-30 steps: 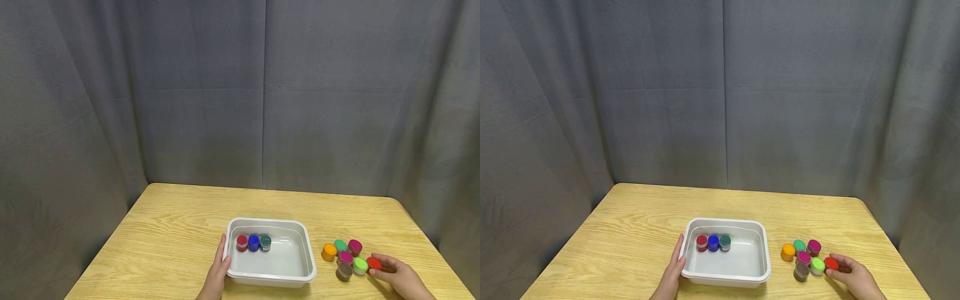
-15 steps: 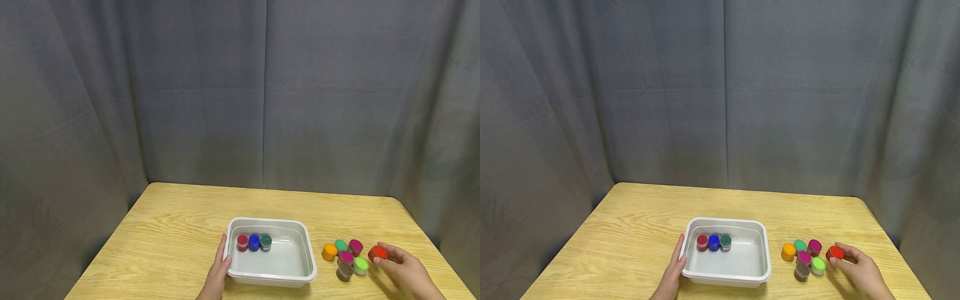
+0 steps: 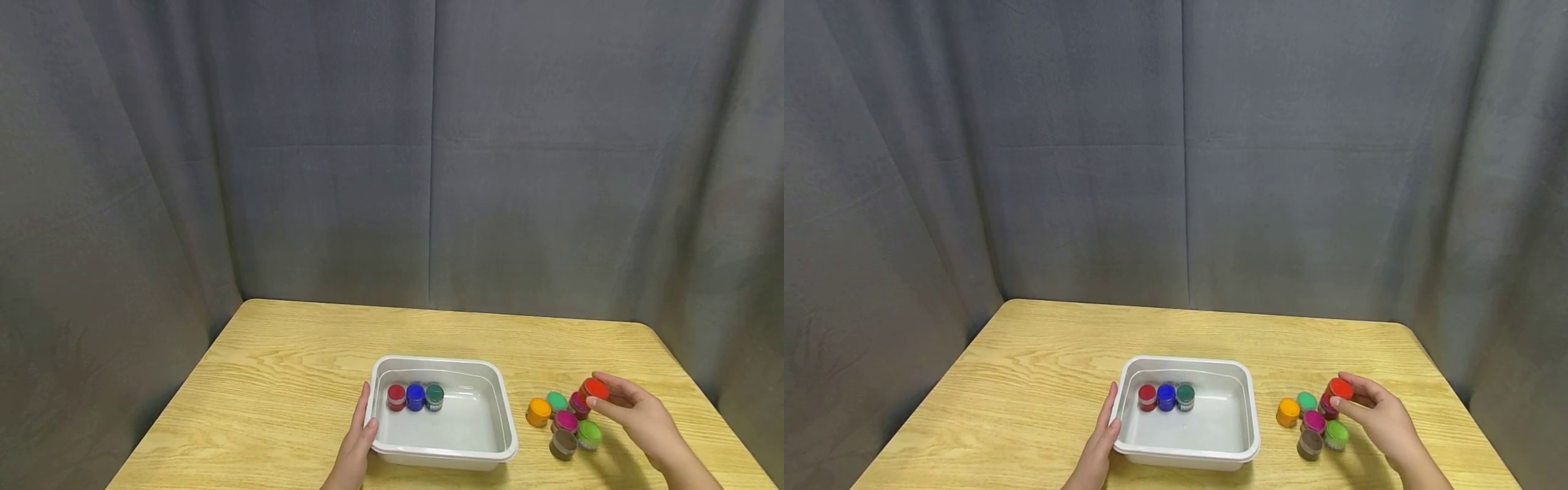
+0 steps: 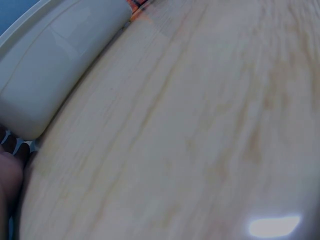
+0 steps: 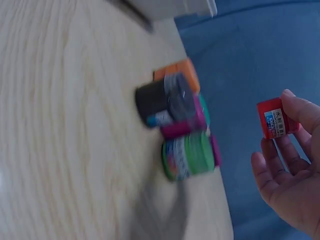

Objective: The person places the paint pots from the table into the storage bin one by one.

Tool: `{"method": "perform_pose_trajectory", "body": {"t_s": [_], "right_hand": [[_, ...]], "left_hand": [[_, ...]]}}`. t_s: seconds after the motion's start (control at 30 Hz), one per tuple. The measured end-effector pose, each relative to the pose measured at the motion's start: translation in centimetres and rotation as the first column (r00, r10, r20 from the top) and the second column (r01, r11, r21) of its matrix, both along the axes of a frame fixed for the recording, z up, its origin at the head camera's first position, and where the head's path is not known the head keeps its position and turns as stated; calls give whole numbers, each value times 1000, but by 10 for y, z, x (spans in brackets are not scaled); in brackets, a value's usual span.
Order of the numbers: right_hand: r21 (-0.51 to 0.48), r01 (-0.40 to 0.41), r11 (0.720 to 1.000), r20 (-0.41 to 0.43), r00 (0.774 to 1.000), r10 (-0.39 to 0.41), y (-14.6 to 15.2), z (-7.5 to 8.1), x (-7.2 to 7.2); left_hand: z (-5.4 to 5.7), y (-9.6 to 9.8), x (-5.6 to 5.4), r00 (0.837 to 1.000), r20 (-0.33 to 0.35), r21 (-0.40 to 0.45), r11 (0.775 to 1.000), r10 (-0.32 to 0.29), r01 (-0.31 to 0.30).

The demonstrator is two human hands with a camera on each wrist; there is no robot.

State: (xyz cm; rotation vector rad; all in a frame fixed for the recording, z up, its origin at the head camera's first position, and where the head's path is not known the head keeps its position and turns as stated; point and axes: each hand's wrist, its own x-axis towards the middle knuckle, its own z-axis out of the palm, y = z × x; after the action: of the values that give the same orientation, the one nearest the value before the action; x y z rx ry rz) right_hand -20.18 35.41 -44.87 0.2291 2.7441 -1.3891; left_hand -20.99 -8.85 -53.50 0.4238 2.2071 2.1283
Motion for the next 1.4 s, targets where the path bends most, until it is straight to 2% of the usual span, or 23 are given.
{"method": "perform_pose_trajectory", "body": {"t_s": [0.4,0.63,0.83,0.97,1.07,1.2,1.4], "right_hand": [[-127,-57,990,-58,997,50,-53,18,-12],[-127,-111,986,-109,989,98,-90,24,-19],[-166,-122,979,-110,988,104,-118,25,-25],[-174,-98,980,-98,992,82,-134,25,-30],[-214,-53,975,-72,997,38,-147,25,-34],[-268,-28,963,-67,998,11,-164,22,-39],[-274,-19,962,-63,998,1,-181,13,-44]], "left_hand": [[0,1,1,1000,2,-7,1000,10,-10],[1,0,1,1000,9,-13,1000,6,-6],[2,0,2,1000,-7,-28,1000,10,-10],[2,0,2,1000,-24,-40,999,12,-13],[1,0,2,999,-31,-44,999,19,-20],[0,0,1,1000,-20,-37,999,24,-25],[0,0,1,1000,-2,-24,1000,13,-13]]}}
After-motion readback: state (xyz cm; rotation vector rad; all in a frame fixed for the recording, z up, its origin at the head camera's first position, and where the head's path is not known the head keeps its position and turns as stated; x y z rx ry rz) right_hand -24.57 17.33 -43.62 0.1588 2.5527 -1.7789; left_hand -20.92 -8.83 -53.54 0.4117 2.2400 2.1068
